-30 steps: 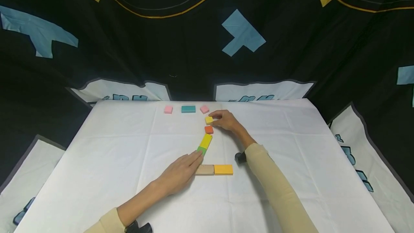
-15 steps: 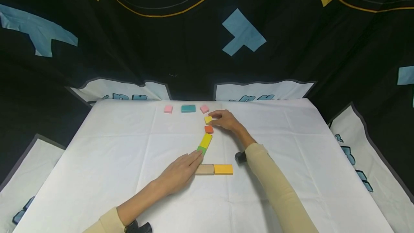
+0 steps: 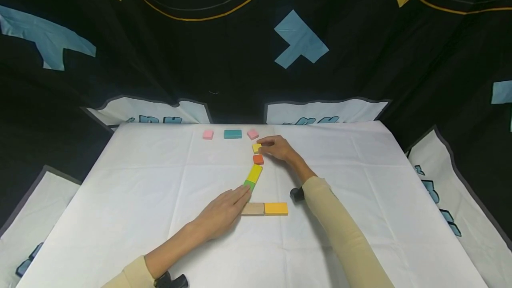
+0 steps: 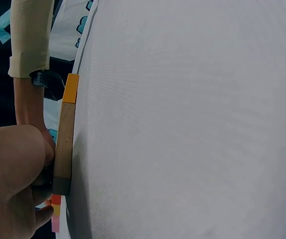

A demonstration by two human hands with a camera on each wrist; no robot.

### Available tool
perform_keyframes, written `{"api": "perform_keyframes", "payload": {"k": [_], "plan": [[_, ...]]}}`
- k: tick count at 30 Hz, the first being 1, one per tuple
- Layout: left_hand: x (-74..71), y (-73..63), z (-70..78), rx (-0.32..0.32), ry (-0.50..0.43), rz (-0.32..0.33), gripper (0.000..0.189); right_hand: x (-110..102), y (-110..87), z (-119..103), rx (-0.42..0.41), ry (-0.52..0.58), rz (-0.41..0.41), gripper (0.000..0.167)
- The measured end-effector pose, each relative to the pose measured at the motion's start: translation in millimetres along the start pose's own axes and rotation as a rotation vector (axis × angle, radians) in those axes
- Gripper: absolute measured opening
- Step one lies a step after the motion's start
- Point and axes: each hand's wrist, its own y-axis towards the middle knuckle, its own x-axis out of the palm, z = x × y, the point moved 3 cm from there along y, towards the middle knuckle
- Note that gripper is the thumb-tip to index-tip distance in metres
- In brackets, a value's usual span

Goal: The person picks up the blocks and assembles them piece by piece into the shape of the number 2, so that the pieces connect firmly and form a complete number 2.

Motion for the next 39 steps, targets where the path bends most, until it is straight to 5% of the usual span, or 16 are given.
{"api": "perform_keyframes", "payload": {"k": [39], "plan": [[-0.5, 0.4, 0.8, -0.005, -0.01, 0.004, 0.049, 0.6, -1.7, -3.4, -0.028, 0.026, -0.064, 0.03]]}}
